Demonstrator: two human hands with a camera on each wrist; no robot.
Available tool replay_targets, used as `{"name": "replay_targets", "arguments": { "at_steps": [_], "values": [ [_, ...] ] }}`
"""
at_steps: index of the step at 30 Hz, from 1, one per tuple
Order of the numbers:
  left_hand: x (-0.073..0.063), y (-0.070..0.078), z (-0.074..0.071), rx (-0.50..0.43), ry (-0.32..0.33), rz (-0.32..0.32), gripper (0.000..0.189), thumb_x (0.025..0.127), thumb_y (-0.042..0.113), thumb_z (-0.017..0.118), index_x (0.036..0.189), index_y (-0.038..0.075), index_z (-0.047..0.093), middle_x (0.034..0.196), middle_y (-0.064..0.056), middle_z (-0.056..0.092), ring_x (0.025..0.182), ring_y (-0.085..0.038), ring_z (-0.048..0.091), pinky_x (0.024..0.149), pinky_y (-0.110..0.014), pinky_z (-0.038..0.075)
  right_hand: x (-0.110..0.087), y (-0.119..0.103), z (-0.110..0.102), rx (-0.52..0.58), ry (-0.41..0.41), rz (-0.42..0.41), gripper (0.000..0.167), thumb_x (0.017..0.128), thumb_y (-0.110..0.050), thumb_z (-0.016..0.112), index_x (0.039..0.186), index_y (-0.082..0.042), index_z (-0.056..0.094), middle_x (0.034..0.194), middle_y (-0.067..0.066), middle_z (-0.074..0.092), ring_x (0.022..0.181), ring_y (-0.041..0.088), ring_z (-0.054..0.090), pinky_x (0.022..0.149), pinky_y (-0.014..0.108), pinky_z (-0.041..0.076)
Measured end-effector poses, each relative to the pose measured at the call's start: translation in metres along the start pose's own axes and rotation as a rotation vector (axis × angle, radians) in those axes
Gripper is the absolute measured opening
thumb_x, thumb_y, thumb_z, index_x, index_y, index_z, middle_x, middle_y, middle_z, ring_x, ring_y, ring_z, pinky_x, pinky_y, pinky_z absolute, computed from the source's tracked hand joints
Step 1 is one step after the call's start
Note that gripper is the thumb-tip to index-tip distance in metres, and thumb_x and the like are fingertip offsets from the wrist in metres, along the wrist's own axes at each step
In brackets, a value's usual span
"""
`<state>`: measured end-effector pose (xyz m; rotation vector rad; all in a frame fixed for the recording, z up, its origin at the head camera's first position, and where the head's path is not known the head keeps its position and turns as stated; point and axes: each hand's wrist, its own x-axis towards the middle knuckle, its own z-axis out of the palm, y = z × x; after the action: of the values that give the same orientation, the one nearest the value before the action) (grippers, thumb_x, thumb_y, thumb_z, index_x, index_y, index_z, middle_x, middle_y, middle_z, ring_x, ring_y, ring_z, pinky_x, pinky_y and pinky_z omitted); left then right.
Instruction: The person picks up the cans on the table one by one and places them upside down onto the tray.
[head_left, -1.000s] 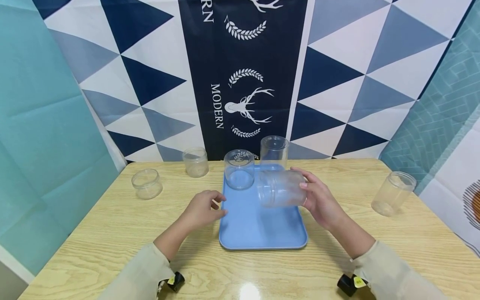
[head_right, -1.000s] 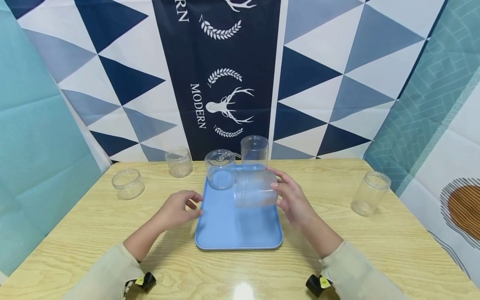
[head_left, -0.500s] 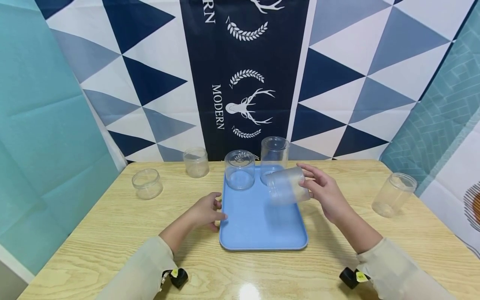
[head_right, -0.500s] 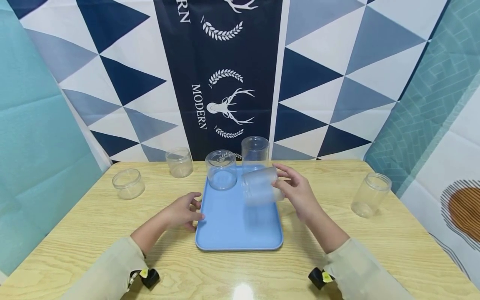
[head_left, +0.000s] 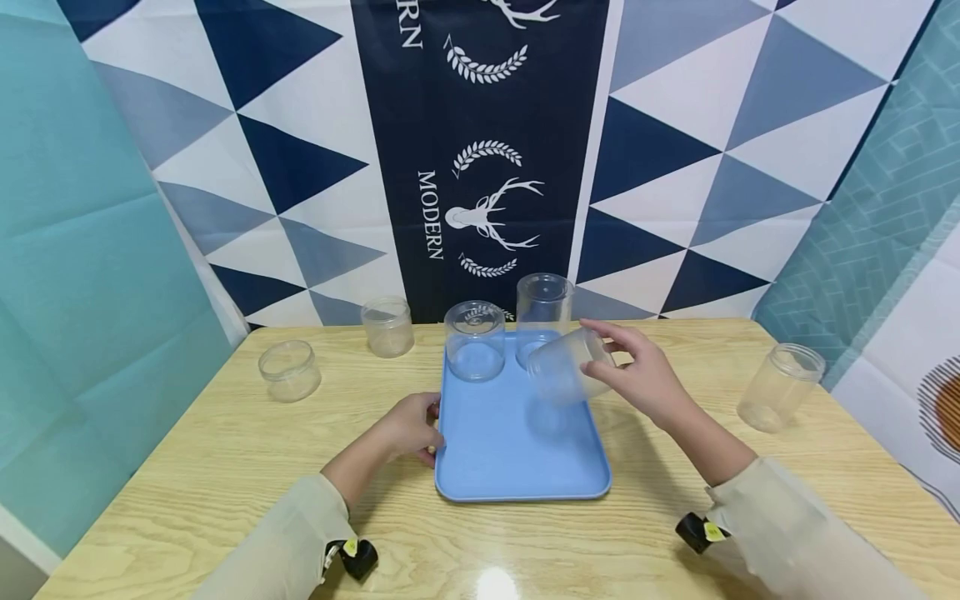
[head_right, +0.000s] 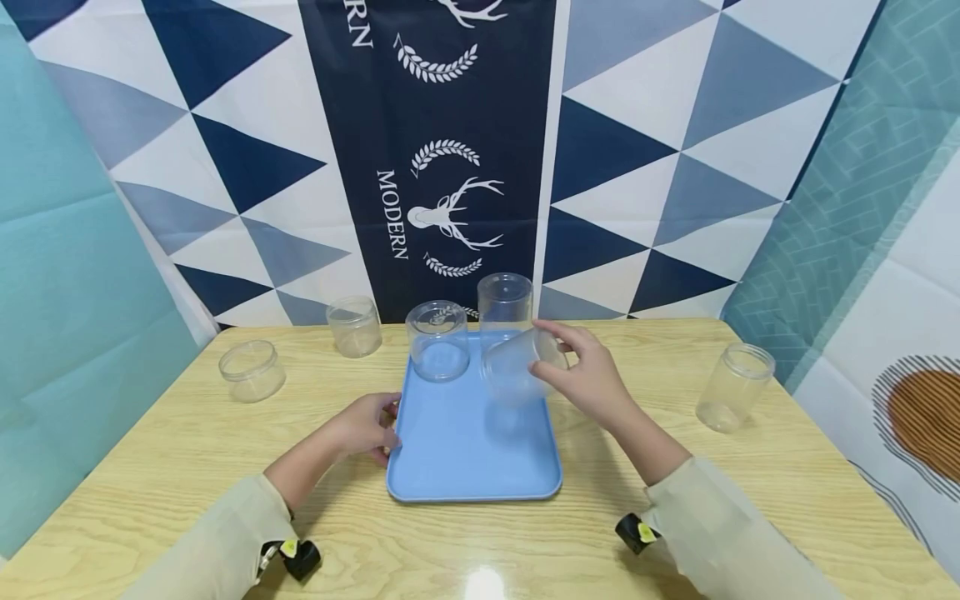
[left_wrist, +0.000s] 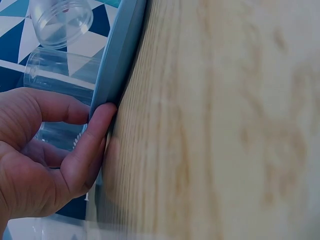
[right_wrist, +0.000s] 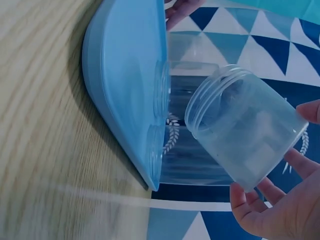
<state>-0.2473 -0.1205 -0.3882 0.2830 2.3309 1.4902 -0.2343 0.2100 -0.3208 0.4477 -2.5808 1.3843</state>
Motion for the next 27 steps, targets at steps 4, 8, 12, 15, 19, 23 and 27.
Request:
{"name": "replay_targets", "arguments": {
  "at_steps": [4,8,12,15,19,23,27],
  "values": [
    [-0.001,-0.001,0.001,-0.009,0.013,-0.014,0.078,0.07,-0.024,0.06,0.143,-0.011,0.035,0.107,-0.02,0.049,0.07,-0.027,0.065,0.057,-0.038,0.059,0.006,0.002,0.005,-0.087,0.0,-0.053,0.056,0.088,-0.019,0.069,0.141,-0.012,0.053,0.139,0.015,0.049,0.119,0.036,0.049,0.089,0.053,0.048],
    [-0.001,-0.001,0.001,-0.005,0.027,-0.027,0.083,0.071,-0.024,0.061,0.147,-0.01,0.03,0.112,-0.022,0.049,0.071,-0.027,0.065,0.057,-0.038,0.059,0.011,0.002,0.012,-0.195,0.006,-0.122,0.056,0.083,-0.02,0.071,0.136,-0.012,0.058,0.133,0.016,0.054,0.118,0.034,0.048,0.092,0.057,0.043],
    [-0.001,0.0,0.001,0.0,0.027,-0.032,0.087,0.071,-0.023,0.061,0.149,-0.009,0.025,0.117,-0.023,0.049,0.071,-0.027,0.066,0.057,-0.038,0.059,0.015,0.003,0.018,-0.267,-0.011,-0.151,0.056,0.08,-0.022,0.073,0.134,-0.012,0.061,0.125,0.017,0.056,0.116,0.035,0.049,0.091,0.056,0.042],
    [-0.001,0.0,0.001,0.0,0.028,-0.033,0.086,0.071,-0.024,0.061,0.149,-0.01,0.025,0.116,-0.022,0.049,0.072,-0.027,0.067,0.057,-0.038,0.059,0.018,0.005,0.021,-0.294,-0.036,-0.147,0.056,0.08,-0.022,0.074,0.134,-0.013,0.061,0.124,0.019,0.055,0.115,0.037,0.048,0.09,0.055,0.043],
    [-0.001,0.0,0.003,0.0,0.036,-0.039,0.086,0.071,-0.024,0.06,0.148,-0.01,0.026,0.115,-0.02,0.048,0.073,-0.026,0.066,0.056,-0.038,0.059,0.022,0.004,0.024,-0.349,-0.051,-0.148,0.057,0.079,-0.023,0.074,0.134,-0.015,0.062,0.125,0.02,0.054,0.116,0.038,0.047,0.089,0.054,0.044],
    [-0.001,0.0,0.003,-0.01,0.04,-0.048,0.085,0.072,-0.024,0.06,0.149,-0.01,0.026,0.117,-0.02,0.048,0.072,-0.026,0.064,0.057,-0.038,0.059,0.026,0.003,0.027,-0.424,-0.058,-0.155,0.057,0.078,-0.026,0.074,0.133,-0.014,0.063,0.124,0.021,0.055,0.114,0.04,0.048,0.088,0.054,0.045],
    [-0.001,0.0,0.003,-0.016,0.044,-0.047,0.085,0.072,-0.024,0.059,0.149,-0.01,0.026,0.116,-0.02,0.048,0.071,-0.027,0.063,0.056,-0.038,0.059,0.03,0.004,0.03,-0.497,-0.064,-0.18,0.057,0.076,-0.026,0.075,0.13,-0.013,0.065,0.121,0.023,0.057,0.11,0.042,0.05,0.086,0.053,0.046]
  ]
}}
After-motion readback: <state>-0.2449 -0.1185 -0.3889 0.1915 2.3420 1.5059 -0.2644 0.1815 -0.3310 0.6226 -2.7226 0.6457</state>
